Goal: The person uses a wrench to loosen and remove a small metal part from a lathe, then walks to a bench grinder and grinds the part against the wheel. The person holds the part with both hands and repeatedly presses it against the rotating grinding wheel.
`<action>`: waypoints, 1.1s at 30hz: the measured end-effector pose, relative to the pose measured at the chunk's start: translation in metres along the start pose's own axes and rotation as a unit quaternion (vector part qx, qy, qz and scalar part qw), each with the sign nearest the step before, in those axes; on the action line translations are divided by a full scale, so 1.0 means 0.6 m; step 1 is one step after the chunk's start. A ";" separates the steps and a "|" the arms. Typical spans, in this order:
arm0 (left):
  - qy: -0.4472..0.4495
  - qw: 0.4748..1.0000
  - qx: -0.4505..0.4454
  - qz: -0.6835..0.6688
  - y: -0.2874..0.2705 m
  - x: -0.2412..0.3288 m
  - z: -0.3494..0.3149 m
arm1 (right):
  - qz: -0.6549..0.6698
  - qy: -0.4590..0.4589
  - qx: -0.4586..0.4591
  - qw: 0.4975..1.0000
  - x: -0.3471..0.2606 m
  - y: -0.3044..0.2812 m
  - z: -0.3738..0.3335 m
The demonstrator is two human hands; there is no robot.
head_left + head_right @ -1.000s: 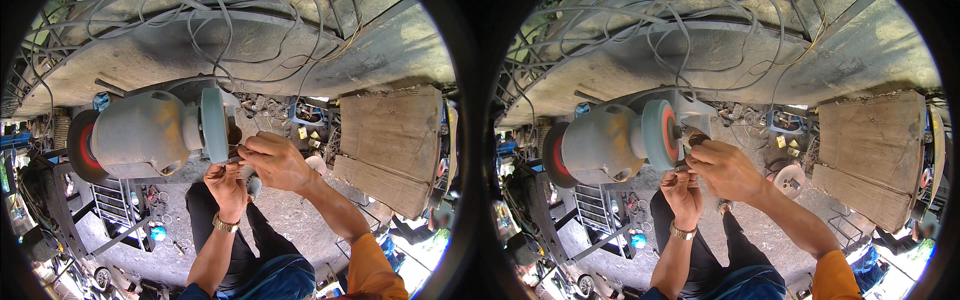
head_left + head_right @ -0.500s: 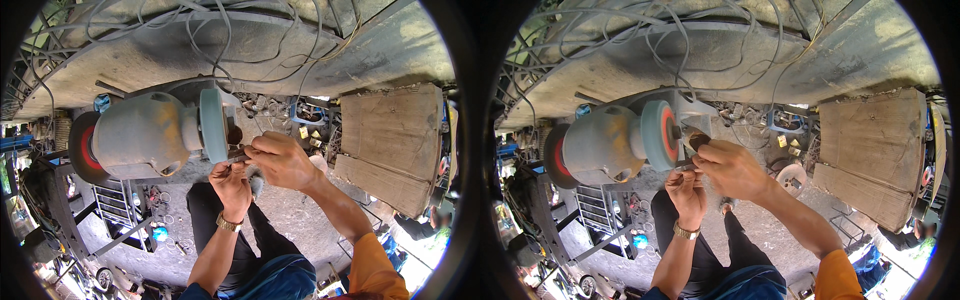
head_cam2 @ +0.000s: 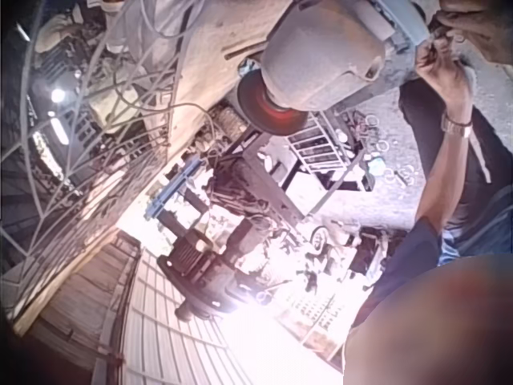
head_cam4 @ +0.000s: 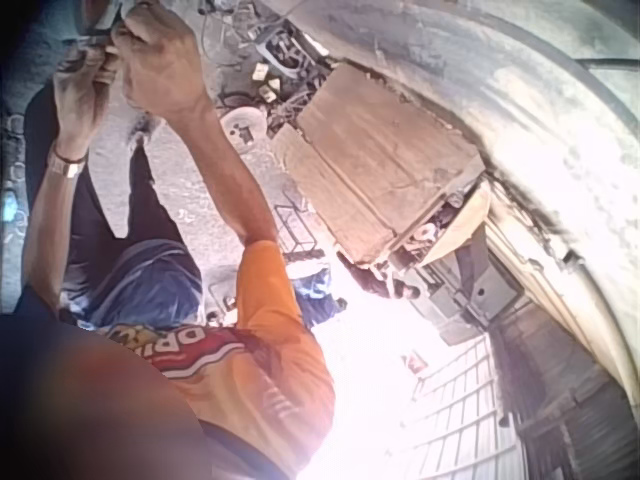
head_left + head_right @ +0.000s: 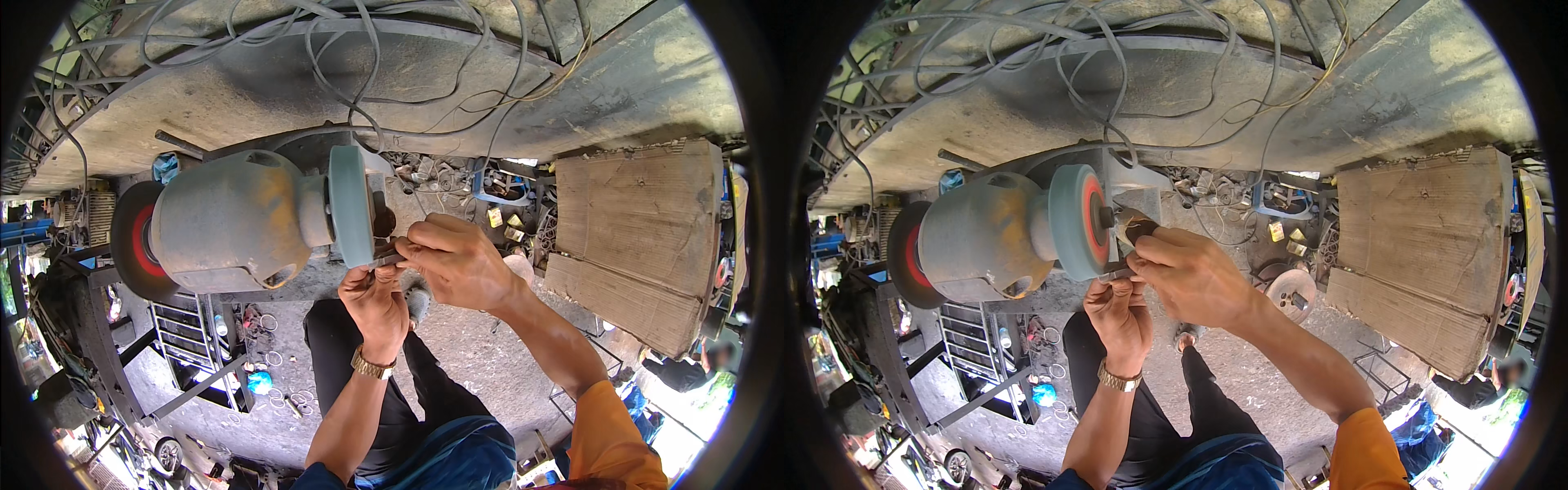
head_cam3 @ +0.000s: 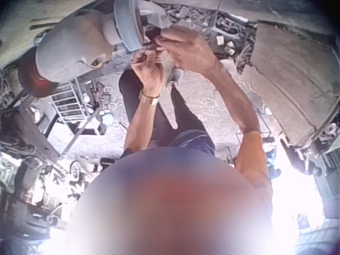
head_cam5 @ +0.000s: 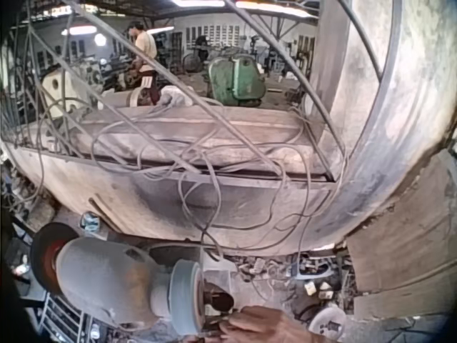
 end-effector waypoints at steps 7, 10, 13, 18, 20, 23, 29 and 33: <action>0.001 1.000 0.003 0.020 0.003 0.010 -0.001 | -0.002 -0.001 -0.002 1.000 -0.003 0.007 0.003; 0.005 1.000 -0.007 0.021 0.009 0.017 0.001 | 0.006 -0.008 0.010 1.000 -0.006 0.005 0.004; 0.008 1.000 -0.015 0.017 0.016 0.022 0.001 | 0.010 -0.007 -0.003 1.000 -0.007 0.007 0.004; 0.006 1.000 0.001 0.014 0.016 0.025 -0.003 | 0.015 -0.007 -0.006 1.000 -0.011 0.008 0.004; 0.006 1.000 -0.001 0.020 0.016 0.026 -0.002 | 0.015 -0.011 -0.003 1.000 -0.012 0.009 0.005; 0.005 1.000 -0.008 0.021 0.017 0.024 -0.001 | 0.013 -0.013 0.002 1.000 -0.011 0.007 0.006; 0.012 1.000 -0.007 0.021 0.017 0.019 0.001 | 0.007 -0.006 0.000 1.000 -0.006 0.007 0.006; 0.010 1.000 -0.004 0.029 0.012 0.015 0.001 | 0.006 -0.005 0.001 1.000 -0.003 0.004 0.005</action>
Point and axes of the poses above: each hand's wrist, its own z-axis towards the middle knuckle, its own y-axis out of the palm, x = y × z, the point moved 9 cm from there along z, towards the middle knuckle, and after that the axes turned 3 degrees about y, right-handed, at the moved point
